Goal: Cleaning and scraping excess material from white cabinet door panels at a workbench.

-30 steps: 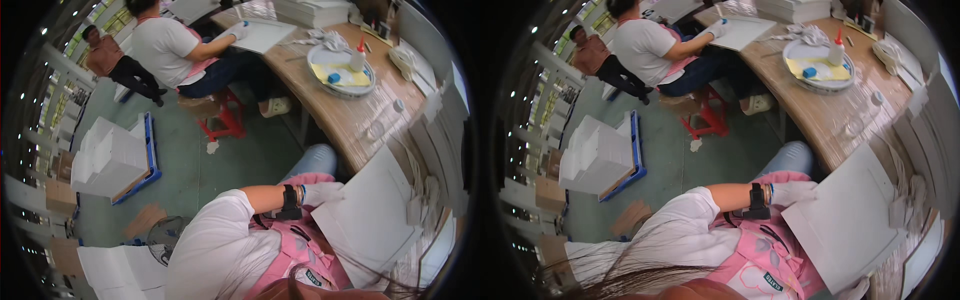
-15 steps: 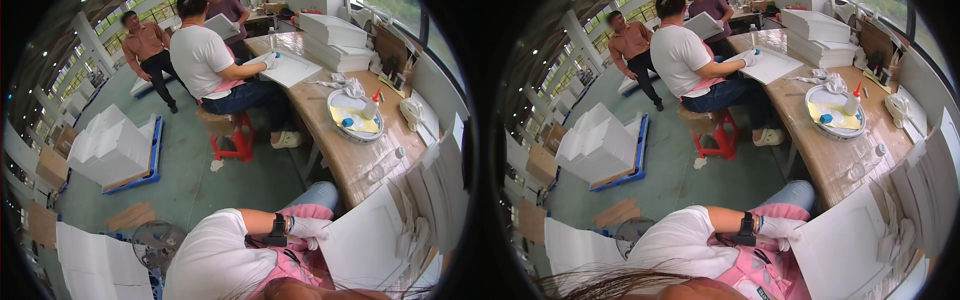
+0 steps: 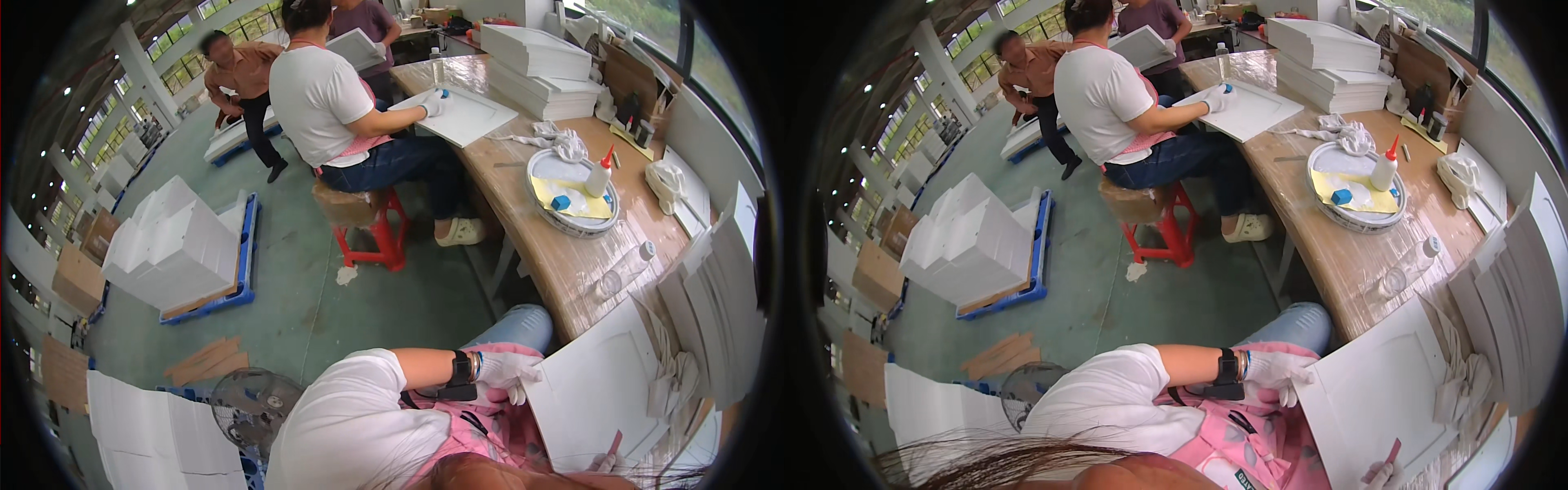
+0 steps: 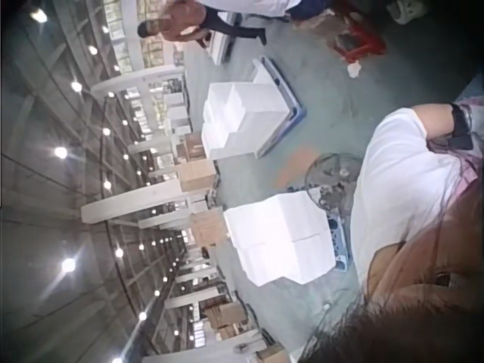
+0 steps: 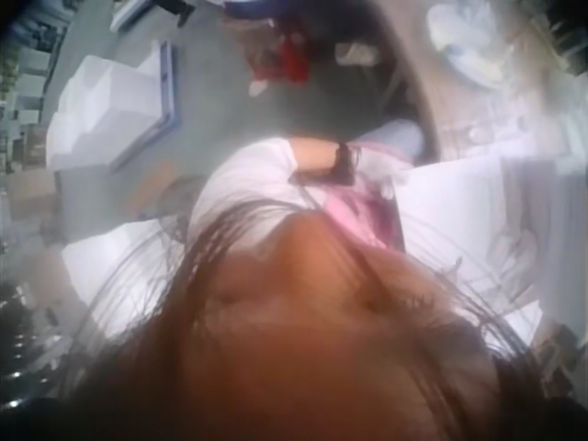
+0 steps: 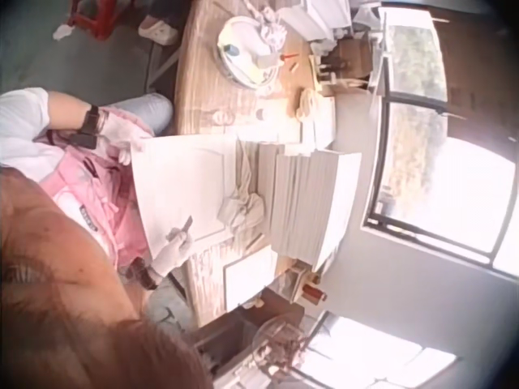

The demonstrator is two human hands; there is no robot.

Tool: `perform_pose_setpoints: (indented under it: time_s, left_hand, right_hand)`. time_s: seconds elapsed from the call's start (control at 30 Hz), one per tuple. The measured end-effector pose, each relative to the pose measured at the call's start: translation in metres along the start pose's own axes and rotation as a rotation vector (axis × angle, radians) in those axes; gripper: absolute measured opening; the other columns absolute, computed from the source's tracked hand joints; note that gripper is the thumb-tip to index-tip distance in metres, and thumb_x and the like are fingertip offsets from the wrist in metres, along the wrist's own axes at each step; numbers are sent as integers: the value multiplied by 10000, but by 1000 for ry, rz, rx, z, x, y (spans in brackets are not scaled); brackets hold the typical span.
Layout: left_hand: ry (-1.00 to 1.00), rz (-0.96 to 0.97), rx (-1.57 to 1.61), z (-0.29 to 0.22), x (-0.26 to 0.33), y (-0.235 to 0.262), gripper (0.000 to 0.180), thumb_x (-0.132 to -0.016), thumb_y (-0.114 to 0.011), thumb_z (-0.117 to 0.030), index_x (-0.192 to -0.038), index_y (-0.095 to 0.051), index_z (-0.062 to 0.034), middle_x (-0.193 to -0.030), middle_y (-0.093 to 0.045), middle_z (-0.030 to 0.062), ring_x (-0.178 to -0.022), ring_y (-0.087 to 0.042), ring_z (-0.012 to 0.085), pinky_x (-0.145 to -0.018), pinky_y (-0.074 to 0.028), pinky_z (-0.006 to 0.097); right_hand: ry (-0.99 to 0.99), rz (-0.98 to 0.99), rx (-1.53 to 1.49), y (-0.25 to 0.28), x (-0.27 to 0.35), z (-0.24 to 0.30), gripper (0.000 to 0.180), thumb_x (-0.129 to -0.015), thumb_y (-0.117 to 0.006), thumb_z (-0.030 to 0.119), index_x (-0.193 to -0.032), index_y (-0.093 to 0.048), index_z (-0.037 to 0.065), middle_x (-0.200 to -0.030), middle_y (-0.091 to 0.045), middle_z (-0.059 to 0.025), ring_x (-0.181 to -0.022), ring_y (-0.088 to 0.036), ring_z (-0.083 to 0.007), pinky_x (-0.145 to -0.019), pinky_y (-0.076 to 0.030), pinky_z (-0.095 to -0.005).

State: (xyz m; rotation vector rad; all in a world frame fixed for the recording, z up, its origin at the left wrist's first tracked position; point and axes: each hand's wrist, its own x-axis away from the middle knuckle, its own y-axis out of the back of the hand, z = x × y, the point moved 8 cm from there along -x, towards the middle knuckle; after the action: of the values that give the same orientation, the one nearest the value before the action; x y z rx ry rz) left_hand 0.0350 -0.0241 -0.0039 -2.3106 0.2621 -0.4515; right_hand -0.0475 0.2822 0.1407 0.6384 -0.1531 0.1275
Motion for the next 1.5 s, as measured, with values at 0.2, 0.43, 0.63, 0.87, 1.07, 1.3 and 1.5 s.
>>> perform_pose_setpoints:
  time_s: [0.2, 0.43, 0.63, 0.87, 1.07, 1.3, 1.5]
  left_hand:
    - [53, 101, 77, 12, -11, 6, 408, -996, -546, -275, -1332, -456, -63, -971, -695, 138, -670, -699, 248, -569, -594, 359]
    - [51, 149, 89, 11, -12, -2, 421, -1016, -501, -376, -1239, -563, -25, -974, -715, 144, -712, -716, 247, -610, -605, 341]
    - [22, 165, 70, 9, -11, -7, 621, -1000, -401, -584, -1201, -607, -34, -996, -716, 138, -710, -713, 240, -623, -605, 348]
    - [-43, 138, -6, -2, -3, -9, 765, -949, -348, -697, -1220, -601, -28, -1000, -714, 136, -706, -709, 230, -627, -604, 348]
    - [4, 108, 76, 0, -4, -3, 646, -971, -444, -611, -1151, -625, -17, -989, -718, 156, -691, -709, 231, -611, -605, 335]
    - [-2, 120, 44, 11, -13, -7, 493, -998, -490, -464, -1130, -624, -8, -940, -719, 168, -681, -704, 232, -589, -599, 331]
    - [62, 138, 46, 18, -10, -16, 474, -1011, -470, -420, -1144, -602, 16, -947, -704, 170, -689, -688, 228, -599, -585, 346]
  right_hand:
    - [314, 235, -192, -52, -45, -36, 257, -1042, -428, 204, -1221, -520, 44, -754, -561, -8, -576, -476, -82, -532, -426, -227]
    - [527, 249, -59, -75, -34, 18, 195, -1011, -467, 134, -1131, -580, 29, -844, -605, -48, -734, -545, -138, -689, -465, -287]
    - [622, 226, 335, -108, -17, 42, 168, -928, -566, 82, -1067, -645, 32, -930, -640, -124, -869, -607, -257, -813, -479, -362]
    - [934, 53, 447, -160, 16, 75, 103, -805, -642, 62, -902, -671, 73, -848, -661, -133, -813, -607, -336, -727, -489, -446]
    - [931, 140, 479, -170, 18, 80, 104, -827, -636, 103, -916, -677, 67, -835, -644, -148, -801, -589, -366, -709, -465, -472]
    - [1026, 106, 664, -167, 35, 94, 75, -809, -647, 131, -860, -663, 79, -790, -594, -132, -777, -556, -339, -672, -445, -454]
    - [985, 157, 811, -166, 48, 94, 87, -812, -624, 128, -880, -652, 82, -788, -580, -125, -789, -551, -340, -693, -437, -454]
